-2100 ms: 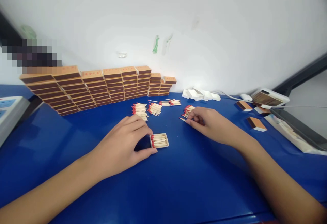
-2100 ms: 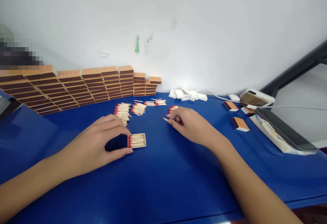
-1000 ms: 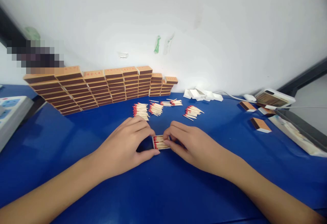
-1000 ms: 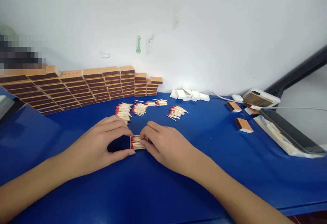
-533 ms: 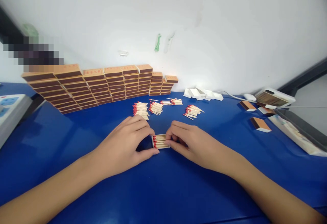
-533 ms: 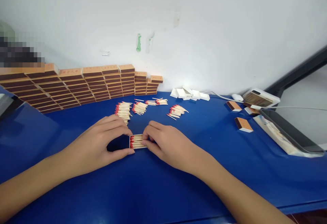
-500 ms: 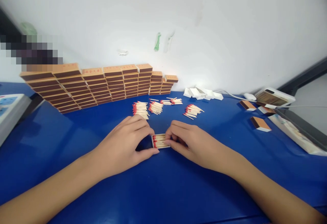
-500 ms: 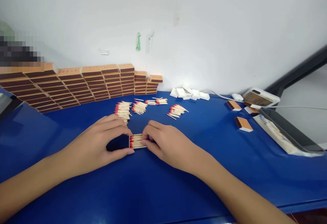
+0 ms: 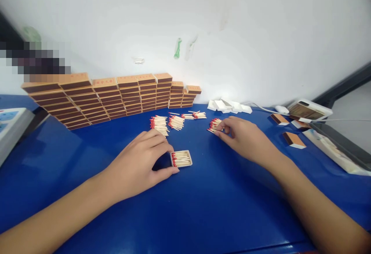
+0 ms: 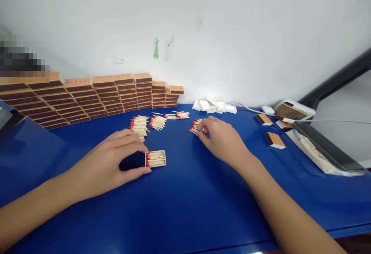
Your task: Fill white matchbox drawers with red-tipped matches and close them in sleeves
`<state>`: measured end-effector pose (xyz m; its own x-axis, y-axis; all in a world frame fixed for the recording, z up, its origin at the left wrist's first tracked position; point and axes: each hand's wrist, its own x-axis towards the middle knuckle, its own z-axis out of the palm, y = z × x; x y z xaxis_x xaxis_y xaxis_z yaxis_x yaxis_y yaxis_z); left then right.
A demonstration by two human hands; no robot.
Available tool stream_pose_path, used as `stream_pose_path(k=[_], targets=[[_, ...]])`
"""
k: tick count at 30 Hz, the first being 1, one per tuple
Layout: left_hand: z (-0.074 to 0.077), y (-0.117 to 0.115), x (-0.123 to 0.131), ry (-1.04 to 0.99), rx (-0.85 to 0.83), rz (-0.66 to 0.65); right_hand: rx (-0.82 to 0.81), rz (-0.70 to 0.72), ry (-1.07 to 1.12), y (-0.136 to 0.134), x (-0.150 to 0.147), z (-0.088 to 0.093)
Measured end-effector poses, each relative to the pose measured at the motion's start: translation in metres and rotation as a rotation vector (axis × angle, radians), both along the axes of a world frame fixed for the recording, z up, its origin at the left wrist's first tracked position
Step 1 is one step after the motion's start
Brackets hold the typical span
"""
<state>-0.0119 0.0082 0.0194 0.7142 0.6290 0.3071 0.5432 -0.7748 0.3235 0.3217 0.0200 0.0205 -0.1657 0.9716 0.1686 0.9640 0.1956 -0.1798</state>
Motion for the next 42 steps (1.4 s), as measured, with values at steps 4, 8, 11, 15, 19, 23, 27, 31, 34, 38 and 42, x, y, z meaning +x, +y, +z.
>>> stream_pose_path(k=[4, 8, 11, 15, 19, 23, 27, 31, 34, 38, 42], targets=[[0.0, 0.0, 0.0, -0.005, 0.004, -0.008, -0.069, 0.013, 0.002, 0.003, 0.006, -0.003], [0.0, 0.0, -0.001, 0.0, 0.001, 0.001, -0.117, 0.034, 0.018, 0.0, 0.004, -0.001], [-0.001, 0.0, -0.002, 0.004, 0.001, 0.001, -0.129, 0.092, 0.037, 0.0, 0.01, 0.001], [-0.001, 0.0, -0.002, 0.009, 0.013, -0.006, -0.102, 0.121, 0.015, 0.003, 0.019, 0.001], [-0.001, -0.001, -0.001, 0.0, 0.026, -0.013, -0.089, 0.109, 0.027, 0.005, 0.018, -0.001], [-0.001, 0.0, -0.001, 0.006, 0.02, -0.008, -0.096, 0.115, 0.049, 0.005, 0.015, -0.002], [-0.002, 0.0, -0.001, 0.006, 0.02, -0.002, -0.082, 0.108, 0.046, 0.006, 0.016, -0.003], [-0.001, -0.001, -0.001, 0.001, 0.031, -0.013, -0.087, 0.106, 0.049, 0.007, 0.017, -0.004], [0.0, -0.001, 0.0, 0.0, 0.029, -0.01, -0.096, 0.112, 0.069, 0.007, 0.016, -0.005], [0.0, 0.0, 0.0, 0.008, 0.023, -0.002, -0.048, 0.114, 0.088, 0.008, 0.018, -0.005], [0.0, -0.001, 0.0, 0.01, 0.025, -0.005, -0.084, 0.161, 0.081, 0.009, 0.022, -0.006]])
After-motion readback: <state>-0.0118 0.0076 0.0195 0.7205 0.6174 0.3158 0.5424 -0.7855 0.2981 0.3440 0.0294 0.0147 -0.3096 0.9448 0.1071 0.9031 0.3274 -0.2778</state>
